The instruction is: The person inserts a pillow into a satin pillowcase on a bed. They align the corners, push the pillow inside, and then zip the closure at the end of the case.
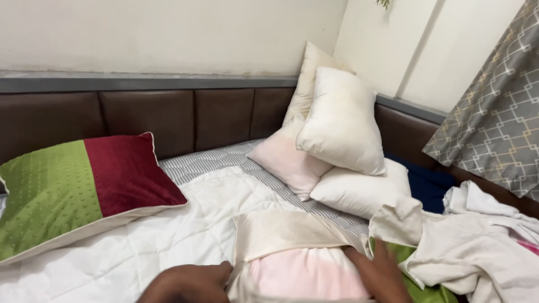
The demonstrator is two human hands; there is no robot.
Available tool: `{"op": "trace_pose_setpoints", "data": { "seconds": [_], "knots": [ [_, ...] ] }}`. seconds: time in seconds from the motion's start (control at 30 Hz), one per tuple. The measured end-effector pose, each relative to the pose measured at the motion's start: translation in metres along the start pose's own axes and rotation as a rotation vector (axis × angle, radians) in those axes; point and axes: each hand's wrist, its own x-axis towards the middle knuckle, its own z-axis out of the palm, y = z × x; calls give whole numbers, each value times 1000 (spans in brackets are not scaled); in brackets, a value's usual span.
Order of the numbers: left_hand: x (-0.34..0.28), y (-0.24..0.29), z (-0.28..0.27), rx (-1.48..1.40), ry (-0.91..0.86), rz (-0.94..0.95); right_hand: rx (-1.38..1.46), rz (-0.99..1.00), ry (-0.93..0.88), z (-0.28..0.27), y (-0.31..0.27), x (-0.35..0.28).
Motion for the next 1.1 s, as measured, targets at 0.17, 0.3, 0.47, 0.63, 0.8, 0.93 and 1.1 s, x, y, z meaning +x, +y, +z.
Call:
{"op": "trace_pose_setpoints", "data": {
  "seconds": [0.17,0.3,0.47,0.63,0.8,0.93,1.1],
  "knots": [
    [-9,22,-7,-323,377,278,512,864,-271,-6,28,-35],
    [10,14,-11,-208,915,214,357,719,-221,5,54,-53],
    [39,32,25,97,1187,284,-25,207,-837,26,84,-23],
    [-14,75,33,-25,655,0,294,-184,-460,-101,-139,33],
    [28,39,28,-89,661,87,134,-913,-8,-9,-162,57],
    [49,54,52,-173,727,430,-149,-883,55,116,-119,-55],
    [66,77,69,113,707,538,-129,-586,-256,56,-156,-33]
  ]
}}
